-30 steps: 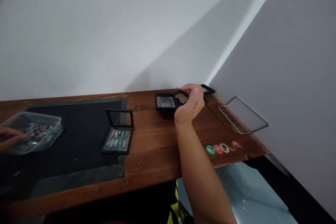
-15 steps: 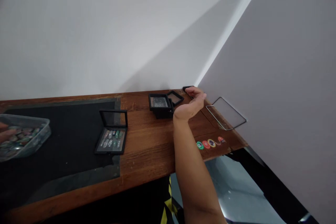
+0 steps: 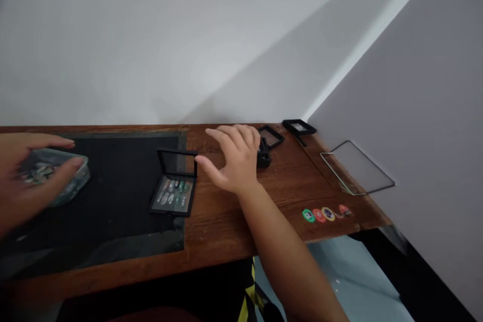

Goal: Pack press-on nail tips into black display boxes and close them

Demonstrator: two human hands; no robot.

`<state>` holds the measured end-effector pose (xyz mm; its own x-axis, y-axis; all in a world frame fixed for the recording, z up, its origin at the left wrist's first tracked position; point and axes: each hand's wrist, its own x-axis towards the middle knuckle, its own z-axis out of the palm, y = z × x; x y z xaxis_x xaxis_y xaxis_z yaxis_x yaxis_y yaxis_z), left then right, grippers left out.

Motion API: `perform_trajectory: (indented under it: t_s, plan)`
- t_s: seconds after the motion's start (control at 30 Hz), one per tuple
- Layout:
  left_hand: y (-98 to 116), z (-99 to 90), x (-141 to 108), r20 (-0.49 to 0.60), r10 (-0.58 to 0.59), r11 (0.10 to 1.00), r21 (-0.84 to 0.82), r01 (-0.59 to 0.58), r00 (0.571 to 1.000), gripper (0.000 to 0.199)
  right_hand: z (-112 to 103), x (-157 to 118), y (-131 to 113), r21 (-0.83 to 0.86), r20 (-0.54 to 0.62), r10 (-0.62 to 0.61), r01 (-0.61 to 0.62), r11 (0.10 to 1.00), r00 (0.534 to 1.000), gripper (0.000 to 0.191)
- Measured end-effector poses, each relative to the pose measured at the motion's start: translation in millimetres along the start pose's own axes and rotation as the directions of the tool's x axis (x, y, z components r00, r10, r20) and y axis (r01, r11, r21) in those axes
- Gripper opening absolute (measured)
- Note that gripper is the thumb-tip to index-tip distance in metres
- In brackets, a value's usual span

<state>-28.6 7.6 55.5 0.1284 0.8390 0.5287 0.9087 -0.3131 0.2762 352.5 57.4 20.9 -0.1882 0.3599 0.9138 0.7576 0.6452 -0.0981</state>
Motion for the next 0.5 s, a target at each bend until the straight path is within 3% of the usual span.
perform_trajectory:
  t_s: [0.07,0.13,0.27,0.33,0.5]
  plan:
    - [21.2,16.4,-7.6,-0.093,0.17,0.985,-0.019,-0.172,0.981,0.037,6.1,-1.2,-8.4,-0.066,0.166,-0.032,0.043,0.997,0.986,0.046]
    - [36.9,37.6,-17.5,-0.049,0.273,0.954,-0.119,-0.277,0.961,0.062,11.7,-3.6,-13.9,-0.083,0.285,-0.059,0.087,0.993,0.957,0.041]
    - [43.9,75.8,-37.2,0.237,0.267,0.943,-0.266,-0.201,0.934,0.128,15.4,-6.4,-18.3,-0.007,0.39,-0.077,0.087,0.996,0.918,0.023]
    - [40.5,87.9,-43.5,0.32,0.276,0.939,-0.292,-0.183,0.906,0.137,14.6,-6.0,-18.5,0.035,0.408,-0.071,0.062,0.997,0.91,0.017]
    - [35.6,99.4,-45.5,0.397,0.286,0.93,-0.335,-0.153,0.872,0.132,11.6,-4.4,-17.6,0.135,0.423,-0.071,0.015,0.991,0.903,0.011]
